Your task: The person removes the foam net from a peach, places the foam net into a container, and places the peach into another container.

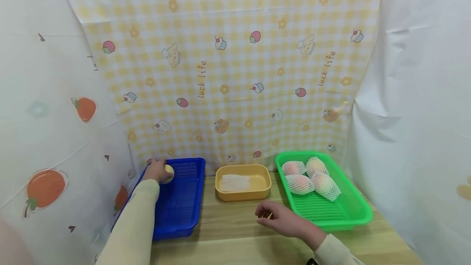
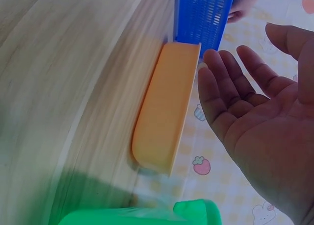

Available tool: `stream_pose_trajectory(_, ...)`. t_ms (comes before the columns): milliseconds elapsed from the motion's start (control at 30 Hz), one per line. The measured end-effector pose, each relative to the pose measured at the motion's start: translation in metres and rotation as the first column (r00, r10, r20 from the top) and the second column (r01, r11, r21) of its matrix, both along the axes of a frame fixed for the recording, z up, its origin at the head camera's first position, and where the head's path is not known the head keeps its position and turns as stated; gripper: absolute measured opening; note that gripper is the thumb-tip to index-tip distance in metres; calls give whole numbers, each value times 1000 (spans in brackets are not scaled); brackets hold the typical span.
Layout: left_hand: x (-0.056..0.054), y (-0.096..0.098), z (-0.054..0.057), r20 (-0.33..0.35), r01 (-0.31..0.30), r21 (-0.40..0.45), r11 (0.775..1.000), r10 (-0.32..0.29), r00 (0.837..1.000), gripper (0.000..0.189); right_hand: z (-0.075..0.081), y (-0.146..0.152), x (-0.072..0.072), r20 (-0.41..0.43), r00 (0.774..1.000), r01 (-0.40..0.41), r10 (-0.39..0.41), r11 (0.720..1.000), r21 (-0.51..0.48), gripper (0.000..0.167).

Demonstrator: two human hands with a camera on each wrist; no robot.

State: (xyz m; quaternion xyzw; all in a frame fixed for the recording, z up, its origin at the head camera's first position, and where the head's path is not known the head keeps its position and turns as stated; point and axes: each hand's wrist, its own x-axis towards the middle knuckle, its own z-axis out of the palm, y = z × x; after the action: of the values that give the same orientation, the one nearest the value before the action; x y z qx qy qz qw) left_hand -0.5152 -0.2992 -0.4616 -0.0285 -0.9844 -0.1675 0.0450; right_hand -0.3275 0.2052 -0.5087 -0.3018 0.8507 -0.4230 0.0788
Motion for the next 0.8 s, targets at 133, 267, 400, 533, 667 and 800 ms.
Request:
stream_pose_trajectory(133,0,0,-18,10,-16,14,1000,15,1000,62,0,3,3,13,1000,8,-8,1000,-4,11)
stream_pose_trajectory(267,-4,2,-30,20,-25,10,1000,24,1000,63,0,7,5,18,1000,15,-15,1000,-8,9)
stream_pose_trajectory(400,-7,4,-38,27,-41,0,999,41,999,67,-1,7,4,22,1000,14,-14,1000,-2,9)
stream_pose_trajectory(533,-10,5,-40,27,-46,-12,999,46,999,65,-2,7,2,23,1000,7,-7,1000,5,10)
stream_pose_trajectory(667,-8,5,-37,28,-37,-24,999,38,999,58,-3,5,1,21,1000,4,-4,1000,3,12)
stream_pose_trajectory(800,-5,5,-37,48,-42,-32,999,44,998,53,-6,3,3,47,999,-3,3,1000,-6,10)
